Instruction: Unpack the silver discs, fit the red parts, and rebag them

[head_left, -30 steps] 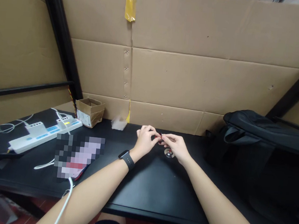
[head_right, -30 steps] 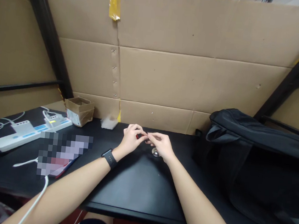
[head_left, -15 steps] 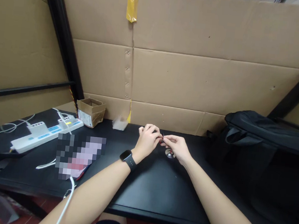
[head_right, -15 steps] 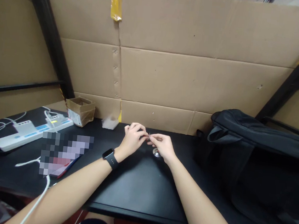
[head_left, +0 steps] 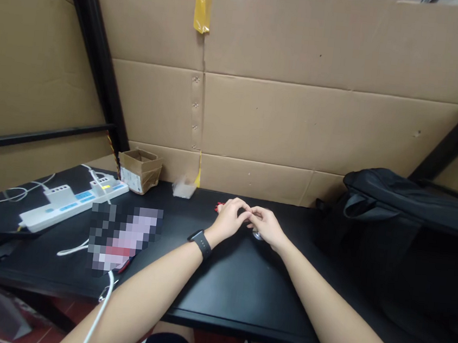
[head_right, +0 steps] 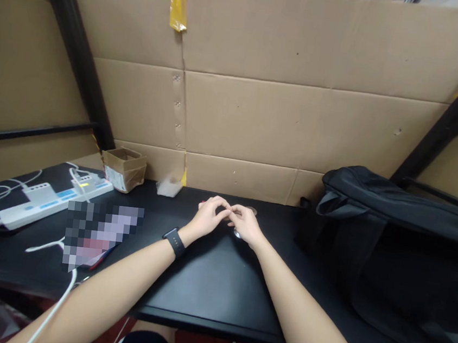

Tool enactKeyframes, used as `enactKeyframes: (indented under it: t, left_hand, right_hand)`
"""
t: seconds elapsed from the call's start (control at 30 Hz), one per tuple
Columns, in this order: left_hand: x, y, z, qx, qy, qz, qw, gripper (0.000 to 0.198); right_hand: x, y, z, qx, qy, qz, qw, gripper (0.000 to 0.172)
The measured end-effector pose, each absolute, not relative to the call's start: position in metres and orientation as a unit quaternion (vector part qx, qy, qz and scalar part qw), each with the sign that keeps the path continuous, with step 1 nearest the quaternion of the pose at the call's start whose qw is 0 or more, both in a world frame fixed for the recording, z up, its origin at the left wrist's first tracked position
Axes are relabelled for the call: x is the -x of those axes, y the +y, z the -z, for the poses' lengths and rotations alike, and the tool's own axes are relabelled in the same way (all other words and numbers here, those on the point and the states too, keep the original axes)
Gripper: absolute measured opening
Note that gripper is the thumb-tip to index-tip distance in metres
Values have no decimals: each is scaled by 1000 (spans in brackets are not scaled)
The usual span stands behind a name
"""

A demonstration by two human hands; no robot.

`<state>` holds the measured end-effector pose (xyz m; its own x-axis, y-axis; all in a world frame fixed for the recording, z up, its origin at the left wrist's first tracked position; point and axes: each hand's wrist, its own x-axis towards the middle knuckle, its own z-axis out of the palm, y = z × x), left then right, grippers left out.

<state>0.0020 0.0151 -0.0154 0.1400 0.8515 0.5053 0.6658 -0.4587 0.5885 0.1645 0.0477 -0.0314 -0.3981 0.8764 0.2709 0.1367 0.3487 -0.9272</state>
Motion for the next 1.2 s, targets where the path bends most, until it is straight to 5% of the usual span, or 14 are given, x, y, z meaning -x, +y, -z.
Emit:
enactKeyframes:
  t: [0.2, 0.37, 0.67, 0.8, 0.9, 1.07, 1.2]
  left_hand:
    - [31, 27, 2, -718, 529, -445, 82, 18]
    - [69, 35, -2, -790, 538, -295, 22, 18]
    - [58, 28, 8, -854, 490, -171, -21, 20]
    - [63, 29, 10, -827, 531, -181, -38, 22]
    - [64, 31, 14, -828, 532, -176, -25, 17]
    - [59, 31, 14, -825, 532, -193, -2, 14]
    - [52, 29, 8, -801, 548, -240, 12, 13]
  right_hand:
    - [-175, 52, 22, 403, -727, -340, 439, 26]
    - [-187, 51, 10, 422, -764, -213, 439, 18]
    - [-171, 33, 15, 358, -899, -99, 234, 24]
    - [-163, 32, 20, 354, -914, -24, 196, 12]
    - [-162, 34, 21, 358, -913, -24, 192, 10]
    - [-165, 33, 20, 379, -897, -37, 223, 31]
    - [-169, 33, 15, 388, -879, -54, 270, 26]
